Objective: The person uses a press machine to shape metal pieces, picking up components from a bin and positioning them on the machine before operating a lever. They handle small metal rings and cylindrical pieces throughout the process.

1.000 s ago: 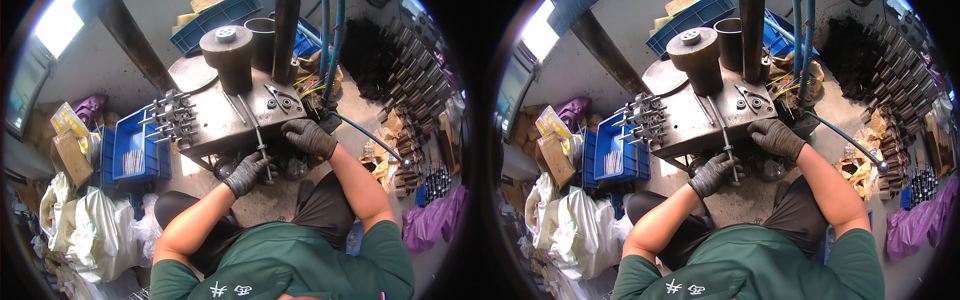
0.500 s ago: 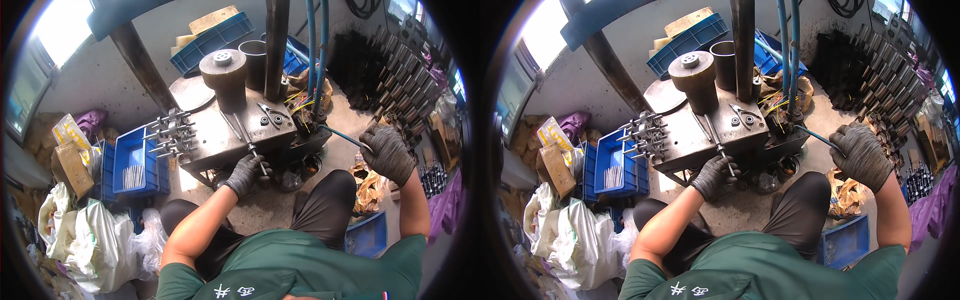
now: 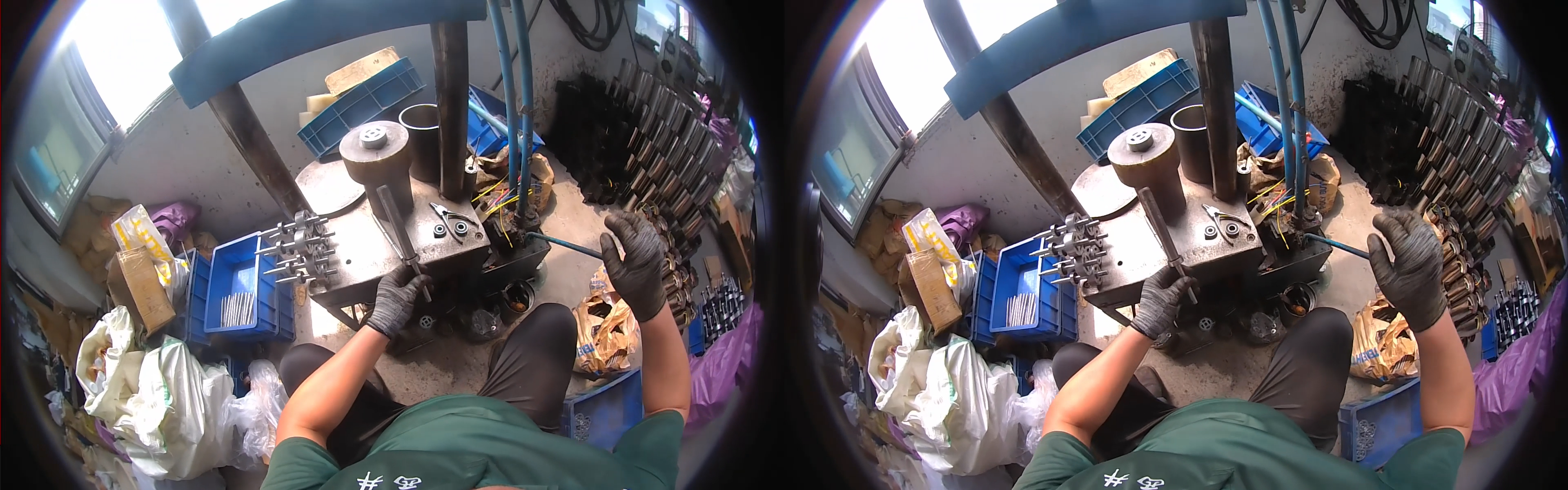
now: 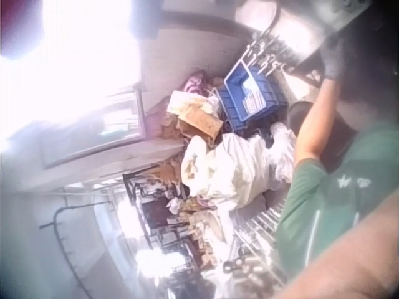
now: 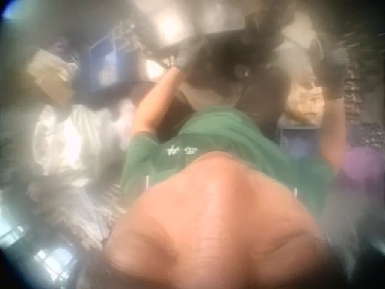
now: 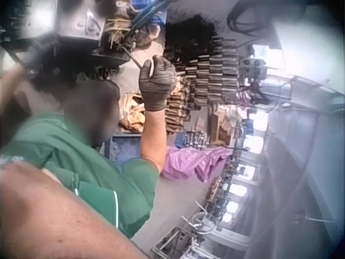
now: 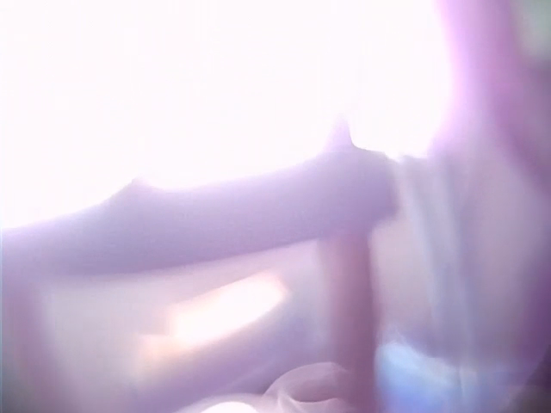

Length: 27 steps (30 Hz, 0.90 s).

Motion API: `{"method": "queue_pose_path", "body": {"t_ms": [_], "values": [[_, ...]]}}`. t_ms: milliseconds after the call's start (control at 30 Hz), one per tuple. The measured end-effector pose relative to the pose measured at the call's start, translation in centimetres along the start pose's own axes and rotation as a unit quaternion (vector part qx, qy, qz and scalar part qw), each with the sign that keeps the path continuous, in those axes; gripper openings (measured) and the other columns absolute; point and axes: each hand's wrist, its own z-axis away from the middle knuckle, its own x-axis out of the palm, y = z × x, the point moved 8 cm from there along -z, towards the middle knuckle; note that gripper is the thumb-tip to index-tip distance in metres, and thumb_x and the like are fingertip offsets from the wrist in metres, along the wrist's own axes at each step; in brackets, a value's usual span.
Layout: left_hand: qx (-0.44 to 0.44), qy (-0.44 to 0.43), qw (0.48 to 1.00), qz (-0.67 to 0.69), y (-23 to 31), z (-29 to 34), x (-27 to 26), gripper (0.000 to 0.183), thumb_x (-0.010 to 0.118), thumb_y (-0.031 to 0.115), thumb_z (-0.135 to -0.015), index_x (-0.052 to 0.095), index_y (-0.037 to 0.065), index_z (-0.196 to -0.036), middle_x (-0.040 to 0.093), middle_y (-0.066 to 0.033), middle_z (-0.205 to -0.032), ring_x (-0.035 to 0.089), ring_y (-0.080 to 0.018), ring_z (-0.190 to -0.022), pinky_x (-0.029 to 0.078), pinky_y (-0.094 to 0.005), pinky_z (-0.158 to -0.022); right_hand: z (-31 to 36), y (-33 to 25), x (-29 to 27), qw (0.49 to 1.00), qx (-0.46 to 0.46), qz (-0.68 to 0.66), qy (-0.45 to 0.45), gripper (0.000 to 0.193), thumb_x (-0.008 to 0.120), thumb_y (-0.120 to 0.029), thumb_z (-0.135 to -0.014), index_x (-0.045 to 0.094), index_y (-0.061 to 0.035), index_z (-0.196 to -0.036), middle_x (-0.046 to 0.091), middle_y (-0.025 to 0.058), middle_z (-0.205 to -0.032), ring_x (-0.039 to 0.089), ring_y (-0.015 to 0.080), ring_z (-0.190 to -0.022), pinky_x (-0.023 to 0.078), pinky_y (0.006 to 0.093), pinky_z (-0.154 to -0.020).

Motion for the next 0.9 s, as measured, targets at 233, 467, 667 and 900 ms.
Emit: {"method": "queue_pose_path", "body": {"t_ms": [233,467,667,900], "values": [[0.313,0.044,0.944,-0.09,18.5,-3.4,0.0,0.062,0.057,-0.003,-0.101,0.031,0.007,-0.155,0.061,-0.0066,-0.097,0.067,-0.0184,-0.089,0.059,-0.0307,-0.078,-7.6,5.4,2.9,0.984,0.0,-0.124,0.128,0.072,0.072,-0.005,-0.092,0.042,-0.0148,-0.157,0.06,0.0117,-0.136,0.063,0.0158,-0.086,0.056,0.0271,-0.072],[0.385,0.129,0.914,-0.011,26.9,-14.0,-4.0,0.032,0.057,0.0,-0.103,0.044,0.007,-0.131,0.06,-0.0074,-0.098,0.069,-0.0188,-0.087,0.064,-0.0353,-0.08,-12.3,8.4,6.3,0.997,0.059,0.04,0.027,0.087,0.061,-0.069,-0.091,0.053,-0.0022,-0.147,0.067,0.0246,-0.123,0.07,0.0358,-0.109,0.058,0.0431,-0.091],[0.323,0.209,0.917,-0.106,27.8,-19.3,-6.1,0.027,0.053,-0.006,-0.102,0.047,0.008,-0.124,0.059,-0.0065,-0.094,0.068,-0.0185,-0.079,0.063,-0.0326,-0.065,-12.8,8.6,7.4,0.99,0.122,-0.009,-0.069,0.074,0.064,-0.064,-0.091,0.069,0.0006,-0.126,0.073,0.0201,-0.114,0.071,0.035,-0.106,0.057,0.0429,-0.092],[0.287,0.206,0.896,-0.268,29.3,-22.2,-4.7,0.02,0.058,-0.005,-0.099,0.051,0.007,-0.113,0.062,-0.0078,-0.085,0.064,-0.0179,-0.064,0.058,-0.0318,-0.057,-12.0,8.1,6.7,0.994,0.105,0.019,-0.033,0.044,0.077,-0.036,-0.091,0.07,0.0011,-0.115,0.074,0.0163,-0.098,0.074,0.0304,-0.087,0.06,0.0373,-0.079]]}}
